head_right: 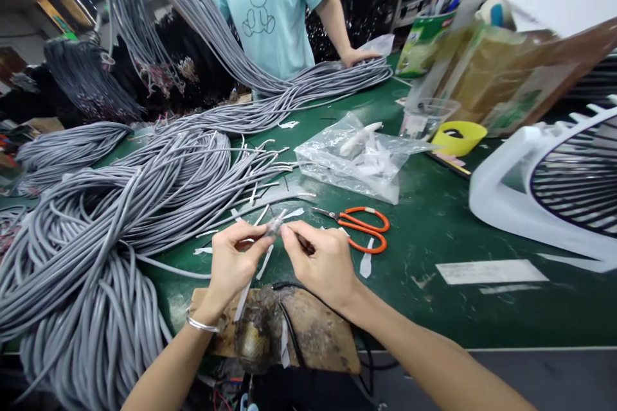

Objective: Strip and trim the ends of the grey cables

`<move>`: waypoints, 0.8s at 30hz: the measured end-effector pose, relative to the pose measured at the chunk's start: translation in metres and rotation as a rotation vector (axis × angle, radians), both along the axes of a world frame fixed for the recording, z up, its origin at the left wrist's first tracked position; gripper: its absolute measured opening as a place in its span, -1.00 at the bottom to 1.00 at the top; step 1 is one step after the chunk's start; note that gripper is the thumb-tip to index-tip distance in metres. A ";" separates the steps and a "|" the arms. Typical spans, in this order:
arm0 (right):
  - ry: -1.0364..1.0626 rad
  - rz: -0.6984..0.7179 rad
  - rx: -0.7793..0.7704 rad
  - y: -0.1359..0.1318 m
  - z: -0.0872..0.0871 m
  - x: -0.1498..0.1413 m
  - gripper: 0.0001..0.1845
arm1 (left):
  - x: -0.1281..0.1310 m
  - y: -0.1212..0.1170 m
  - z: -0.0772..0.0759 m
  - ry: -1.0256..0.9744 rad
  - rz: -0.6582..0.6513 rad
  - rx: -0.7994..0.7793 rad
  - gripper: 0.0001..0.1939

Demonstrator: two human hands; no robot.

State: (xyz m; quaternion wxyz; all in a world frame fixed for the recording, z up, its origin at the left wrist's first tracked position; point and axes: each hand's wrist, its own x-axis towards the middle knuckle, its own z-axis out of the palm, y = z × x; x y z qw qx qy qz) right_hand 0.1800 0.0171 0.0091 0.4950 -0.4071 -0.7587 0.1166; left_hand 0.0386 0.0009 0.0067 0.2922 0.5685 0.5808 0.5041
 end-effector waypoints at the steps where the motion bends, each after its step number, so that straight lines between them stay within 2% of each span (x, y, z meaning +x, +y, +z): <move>1: 0.021 -0.003 0.036 -0.001 0.001 0.002 -0.71 | 0.000 0.000 -0.001 0.069 0.003 0.011 -0.87; 4: 0.117 -0.002 0.090 -0.004 0.004 0.005 -0.78 | 0.003 0.001 0.001 0.109 0.007 -0.031 -0.91; 9: 0.260 -0.048 -0.096 0.004 0.004 0.006 -0.79 | 0.004 0.004 0.007 -0.195 -0.027 -0.194 -0.73; 14: 0.344 0.035 -0.326 0.012 0.001 0.002 -0.78 | -0.002 0.006 0.008 -0.463 -0.099 -0.349 -0.66; 17: 0.375 0.096 -0.425 0.012 -0.003 -0.001 -0.75 | -0.002 0.006 0.009 -0.507 -0.107 -0.402 -0.64; 21: 0.362 0.186 -0.478 0.010 -0.006 -0.004 -0.73 | 0.000 0.006 0.010 -0.556 -0.101 -0.450 -0.59; 24: 0.368 0.257 -0.518 0.008 -0.005 -0.006 -0.72 | -0.001 0.006 0.007 -0.573 -0.162 -0.485 -0.56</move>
